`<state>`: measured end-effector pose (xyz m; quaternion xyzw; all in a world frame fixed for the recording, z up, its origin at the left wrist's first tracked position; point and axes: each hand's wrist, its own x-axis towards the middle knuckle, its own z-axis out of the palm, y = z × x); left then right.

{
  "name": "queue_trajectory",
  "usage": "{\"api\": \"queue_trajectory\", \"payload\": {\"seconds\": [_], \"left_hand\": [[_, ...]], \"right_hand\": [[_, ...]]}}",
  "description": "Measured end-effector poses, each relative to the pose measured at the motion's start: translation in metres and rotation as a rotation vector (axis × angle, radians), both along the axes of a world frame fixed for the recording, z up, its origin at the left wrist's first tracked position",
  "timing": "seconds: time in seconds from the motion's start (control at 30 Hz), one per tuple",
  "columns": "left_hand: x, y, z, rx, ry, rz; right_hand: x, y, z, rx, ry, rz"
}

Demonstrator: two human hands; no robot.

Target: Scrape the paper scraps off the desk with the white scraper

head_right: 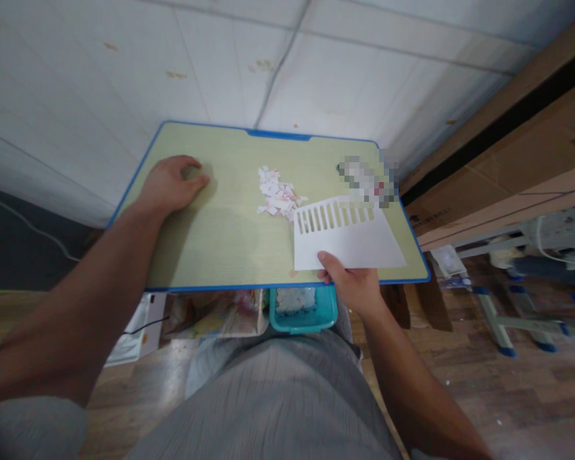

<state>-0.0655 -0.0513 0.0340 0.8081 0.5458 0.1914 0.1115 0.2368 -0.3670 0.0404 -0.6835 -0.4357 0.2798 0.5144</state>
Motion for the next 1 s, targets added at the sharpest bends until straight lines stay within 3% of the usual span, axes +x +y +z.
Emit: {"api": "queue_trajectory", "payload": {"seconds": [0.2,0.5,0.87,1.0], "left_hand": [[-0.003,0.003,-0.005,-0.040,-0.070,0.002],[-0.002,0.001,-0.005,-0.035,-0.064,0.022],[-0.003,0.002,-0.004,-0.009,-0.026,-0.002],[-0.003,0.002,-0.005,-0.021,-0.044,-0.006]], "right_hand": [[-0.021,0.004,-0.010,-0.084,0.028,-0.029],[-0.072,0.022,-0.009,-0.025,0.078,0.271],[-0.070,0.017,-0.012,-0.058,0.164,0.259],[-0.044,0.020,-0.011,0.047,0.171,0.038]]}}
